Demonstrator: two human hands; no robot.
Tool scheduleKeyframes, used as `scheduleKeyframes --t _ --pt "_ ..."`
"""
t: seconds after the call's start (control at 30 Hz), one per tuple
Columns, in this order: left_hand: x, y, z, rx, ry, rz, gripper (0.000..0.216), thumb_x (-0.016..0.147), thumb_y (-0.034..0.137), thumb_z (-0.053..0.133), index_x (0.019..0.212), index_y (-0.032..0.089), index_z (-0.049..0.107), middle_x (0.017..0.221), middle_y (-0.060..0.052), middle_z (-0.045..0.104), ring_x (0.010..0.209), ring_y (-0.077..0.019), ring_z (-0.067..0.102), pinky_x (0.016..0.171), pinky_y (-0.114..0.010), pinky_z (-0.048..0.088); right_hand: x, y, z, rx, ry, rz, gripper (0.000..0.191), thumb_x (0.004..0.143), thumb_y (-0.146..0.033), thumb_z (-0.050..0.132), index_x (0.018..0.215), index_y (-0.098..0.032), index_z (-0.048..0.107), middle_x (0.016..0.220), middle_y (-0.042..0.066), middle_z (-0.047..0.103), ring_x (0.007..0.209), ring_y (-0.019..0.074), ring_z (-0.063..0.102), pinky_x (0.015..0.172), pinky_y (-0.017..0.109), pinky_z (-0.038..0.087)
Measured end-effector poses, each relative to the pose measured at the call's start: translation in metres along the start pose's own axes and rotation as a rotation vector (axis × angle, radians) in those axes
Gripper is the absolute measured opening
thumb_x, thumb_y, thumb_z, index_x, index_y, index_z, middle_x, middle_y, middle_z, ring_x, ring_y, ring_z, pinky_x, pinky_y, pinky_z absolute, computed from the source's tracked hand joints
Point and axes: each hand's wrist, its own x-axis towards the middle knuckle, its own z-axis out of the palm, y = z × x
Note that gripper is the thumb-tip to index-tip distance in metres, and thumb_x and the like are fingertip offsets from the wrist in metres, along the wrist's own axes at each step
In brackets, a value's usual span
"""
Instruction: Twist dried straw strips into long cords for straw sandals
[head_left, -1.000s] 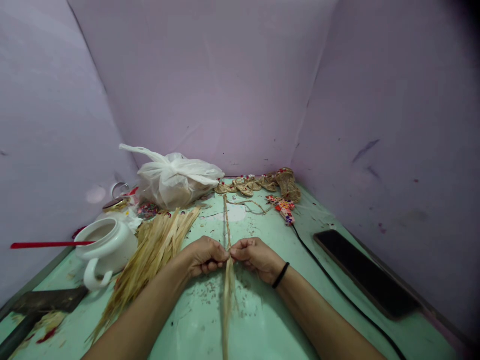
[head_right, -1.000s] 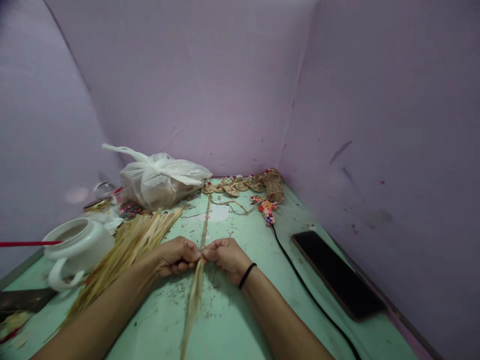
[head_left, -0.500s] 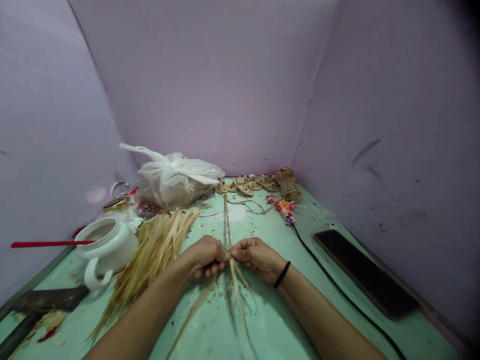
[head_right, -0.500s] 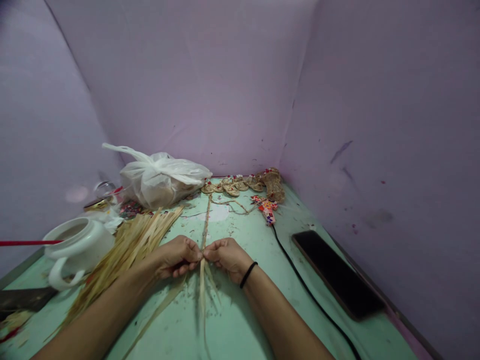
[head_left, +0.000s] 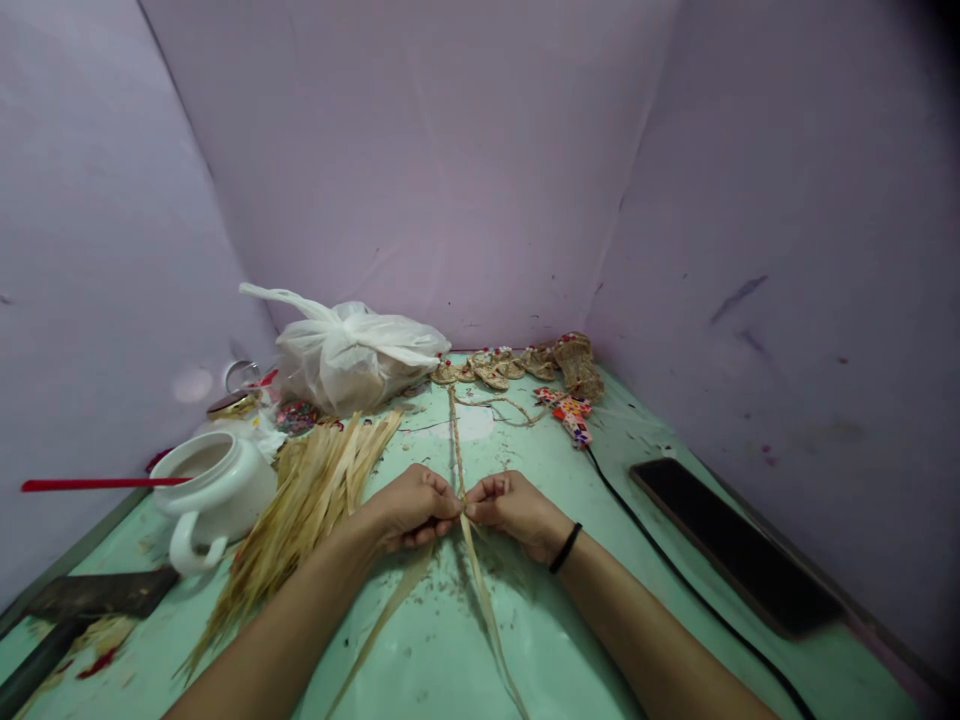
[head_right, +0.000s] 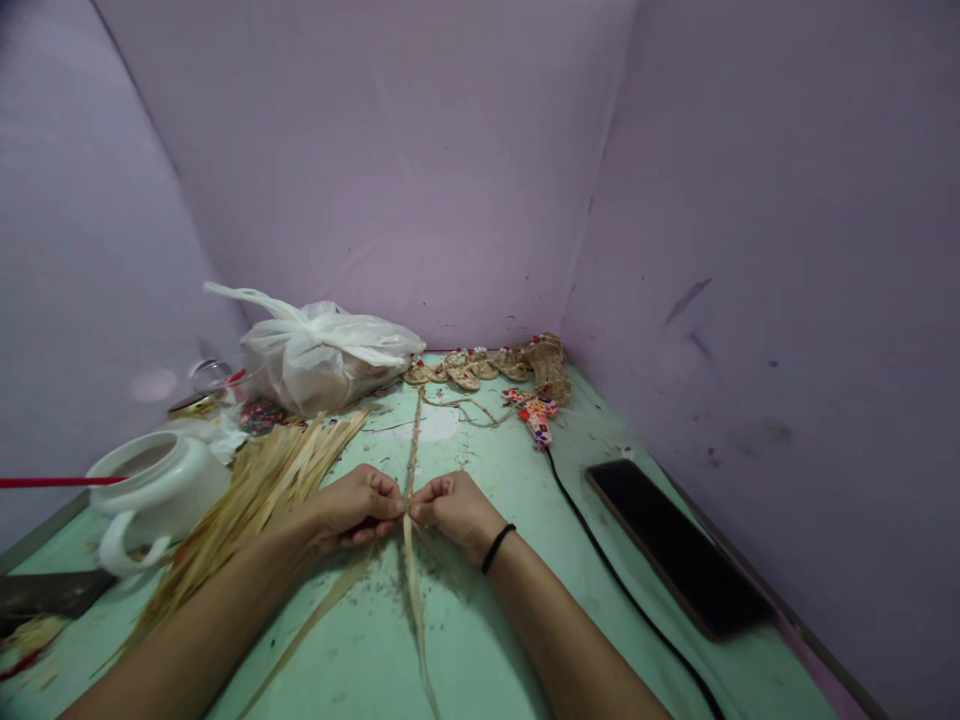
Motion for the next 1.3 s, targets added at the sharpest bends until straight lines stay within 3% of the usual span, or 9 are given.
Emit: scheduleKeyframes --t 0.2,0.4,0.6,0.77,0.93,1.03,1.2,1.3 --pt "0.003 -0.002 0.006 -0.003 0.134 0.006 0.012 0.052 0.020 0.054 0.048 0.016 0.044 0.033 0.008 0.034 0.024 -0.0027 0.020 0.026 -0.018 0.011 0.002 0.002 0.001 -0.013 0.034 -0.055 0.006 0.050 -0.006 0.057 0.050 -0.012 0.055 0.040 -0.005 0.047 0.040 0.0036 0.034 0.042 0.018 0.023" --pt "0.003 -0.003 0.004 -0.085 -0.009 0.001 0.021 0.058 0.031 0.055 0.053 0.017 0.041 0.038 0.008 0.036 0.024 -0.0020 0.022 0.028 -0.018 0.008 0.000 -0.001 -0.002 -0.044 0.039 -0.048 0.005 0.051 -0.006 0.055 0.052 -0.011 0.056 0.040 -0.005 0.046 0.039 0.0038 0.034 0.042 0.019 0.023" --pt "0.000 0.000 0.006 -0.069 0.014 -0.003 0.019 0.057 0.029 0.055 0.053 0.017 0.040 0.038 0.007 0.037 0.026 -0.0027 0.024 0.028 -0.018 0.009 -0.001 -0.002 -0.001 -0.079 0.085 -0.043 0.005 0.050 -0.006 0.055 0.050 -0.012 0.055 0.038 -0.005 0.043 0.038 0.0036 0.030 0.041 0.020 0.020" --pt "-0.002 0.003 0.007 -0.063 0.119 0.031 0.012 0.053 0.020 0.052 0.049 0.016 0.042 0.034 0.008 0.030 0.027 -0.0015 0.018 0.030 -0.019 0.009 -0.003 -0.005 -0.003 -0.004 -0.020 -0.061 0.003 0.055 -0.010 0.056 0.053 -0.011 0.055 0.038 -0.006 0.040 0.036 0.0026 0.027 0.039 0.019 0.016" --pt "-0.001 0.003 0.005 -0.052 0.113 0.021 0.013 0.051 0.020 0.053 0.048 0.015 0.042 0.034 0.008 0.030 0.029 -0.0018 0.018 0.034 -0.020 0.008 -0.001 -0.004 -0.006 0.103 -0.140 0.053 0.019 0.069 -0.025 0.050 0.054 -0.012 0.051 0.036 -0.008 0.029 0.033 0.0021 0.015 0.035 0.020 0.005" --pt "0.000 0.003 0.006 -0.038 0.120 0.013 0.013 0.050 0.021 0.053 0.047 0.016 0.042 0.033 0.008 0.030 0.029 -0.0024 0.018 0.035 -0.020 0.009 0.000 -0.003 -0.004 0.113 -0.100 0.102 0.027 0.074 -0.031 0.047 0.052 -0.014 0.047 0.035 -0.008 0.026 0.032 0.0025 0.013 0.035 0.020 0.004" --pt "0.001 0.002 0.007 0.013 0.148 0.045 0.008 0.048 0.016 0.050 0.045 0.015 0.043 0.034 0.008 0.028 0.033 -0.0029 0.018 0.038 -0.022 0.010 0.000 -0.002 0.003 -0.028 0.035 0.035 0.035 0.065 -0.038 0.061 0.046 -0.016 0.041 0.030 -0.009 0.024 0.030 0.0022 0.014 0.033 0.022 0.005" --pt "0.001 0.001 0.008 0.063 0.171 0.095 0.004 0.046 0.014 0.049 0.044 0.014 0.046 0.036 0.006 0.031 0.037 -0.0039 0.022 0.040 -0.022 0.014 0.002 -0.002 0.008 -0.069 0.123 0.029 0.040 0.064 -0.045 0.060 0.044 -0.016 0.041 0.030 -0.008 0.027 0.030 0.0020 0.017 0.033 0.021 0.008"
